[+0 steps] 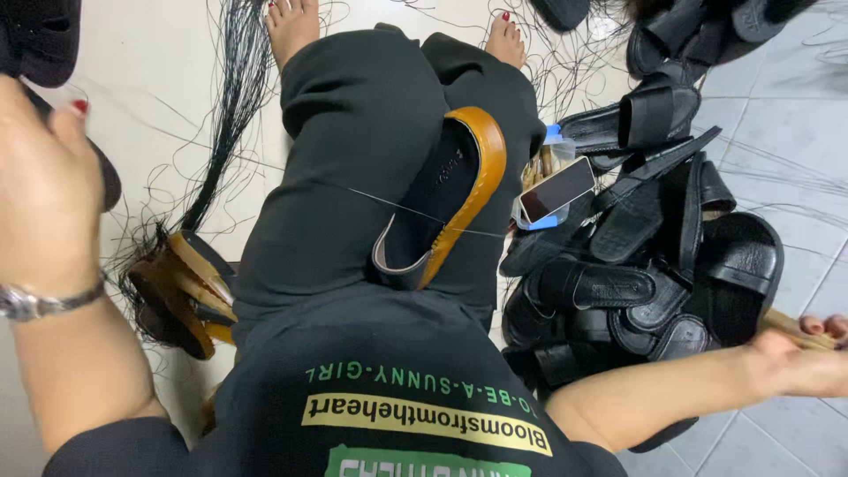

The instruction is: The person sits on the floor and sews a brown leather shoe using a needle and black thread. They repeatedly push the needle through the shoe's sole and pull the thread tight to secure the stitching.

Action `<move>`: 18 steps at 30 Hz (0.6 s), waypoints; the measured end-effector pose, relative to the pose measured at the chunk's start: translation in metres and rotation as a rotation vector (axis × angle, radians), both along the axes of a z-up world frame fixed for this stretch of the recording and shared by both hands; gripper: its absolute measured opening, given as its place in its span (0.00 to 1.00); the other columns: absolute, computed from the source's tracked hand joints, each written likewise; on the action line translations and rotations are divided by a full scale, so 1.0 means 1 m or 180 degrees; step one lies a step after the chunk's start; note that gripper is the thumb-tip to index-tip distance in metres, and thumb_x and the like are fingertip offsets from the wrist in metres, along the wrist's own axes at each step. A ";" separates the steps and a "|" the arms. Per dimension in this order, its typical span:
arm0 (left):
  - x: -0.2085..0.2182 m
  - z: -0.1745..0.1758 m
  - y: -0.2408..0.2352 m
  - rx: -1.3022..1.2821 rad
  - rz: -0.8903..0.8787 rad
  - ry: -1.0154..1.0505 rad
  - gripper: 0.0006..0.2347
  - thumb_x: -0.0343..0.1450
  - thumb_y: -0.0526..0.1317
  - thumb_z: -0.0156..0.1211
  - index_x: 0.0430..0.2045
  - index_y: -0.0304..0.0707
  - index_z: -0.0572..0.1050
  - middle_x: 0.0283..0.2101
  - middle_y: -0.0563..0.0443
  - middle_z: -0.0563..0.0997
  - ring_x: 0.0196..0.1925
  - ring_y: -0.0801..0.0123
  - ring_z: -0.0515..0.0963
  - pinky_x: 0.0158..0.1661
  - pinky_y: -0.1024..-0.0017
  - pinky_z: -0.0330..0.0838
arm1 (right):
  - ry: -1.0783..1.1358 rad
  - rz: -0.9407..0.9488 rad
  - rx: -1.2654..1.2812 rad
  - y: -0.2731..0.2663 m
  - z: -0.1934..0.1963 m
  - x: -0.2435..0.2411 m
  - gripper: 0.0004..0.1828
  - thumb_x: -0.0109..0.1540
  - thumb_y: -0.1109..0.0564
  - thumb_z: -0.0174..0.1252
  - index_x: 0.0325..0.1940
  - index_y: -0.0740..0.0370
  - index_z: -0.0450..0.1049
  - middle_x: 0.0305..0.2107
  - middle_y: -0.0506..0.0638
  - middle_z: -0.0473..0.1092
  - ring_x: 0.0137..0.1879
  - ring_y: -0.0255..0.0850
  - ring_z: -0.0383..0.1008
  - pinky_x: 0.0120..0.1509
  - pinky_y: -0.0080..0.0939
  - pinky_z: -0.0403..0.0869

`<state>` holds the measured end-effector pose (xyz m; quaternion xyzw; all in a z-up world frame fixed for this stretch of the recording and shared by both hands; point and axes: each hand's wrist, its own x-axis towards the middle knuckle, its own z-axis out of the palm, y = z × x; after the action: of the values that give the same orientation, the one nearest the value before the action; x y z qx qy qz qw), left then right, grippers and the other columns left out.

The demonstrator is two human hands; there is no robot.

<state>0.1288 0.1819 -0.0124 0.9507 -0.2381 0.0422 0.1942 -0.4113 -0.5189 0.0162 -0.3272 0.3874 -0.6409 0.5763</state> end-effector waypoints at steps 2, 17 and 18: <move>-0.015 0.013 -0.018 -0.0260 -0.0345 -0.0093 0.12 0.82 0.20 0.78 0.54 0.02 0.79 0.70 0.14 0.66 0.70 0.23 0.66 0.68 0.41 0.60 | 0.2839 -0.1644 -0.1679 0.030 0.000 0.028 0.22 0.54 0.73 0.68 0.24 0.58 0.60 0.21 0.49 0.60 0.22 0.38 0.65 0.20 0.39 0.66; -0.086 0.037 -0.171 -0.2561 -0.1766 0.5143 0.17 0.75 0.37 0.53 0.60 0.35 0.72 0.22 0.59 0.74 0.17 0.83 0.72 0.18 0.83 0.69 | 0.2791 0.4181 -0.1041 0.345 -0.003 0.294 0.04 0.56 0.65 0.68 0.30 0.60 0.80 0.11 0.43 0.68 0.18 0.30 0.59 0.24 0.30 0.64; -0.088 0.034 -0.172 -0.2561 -0.1774 0.5150 0.17 0.75 0.37 0.53 0.60 0.35 0.72 0.22 0.59 0.74 0.17 0.83 0.72 0.18 0.83 0.69 | 0.2799 0.4172 -0.1038 0.344 -0.006 0.293 0.04 0.56 0.65 0.68 0.30 0.60 0.80 0.11 0.43 0.68 0.18 0.30 0.59 0.24 0.30 0.64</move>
<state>0.0408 0.0099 0.0221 0.4619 -0.2174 -0.5991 0.6168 -0.1182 -0.1753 0.0100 -0.7902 0.2096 -0.0335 0.5749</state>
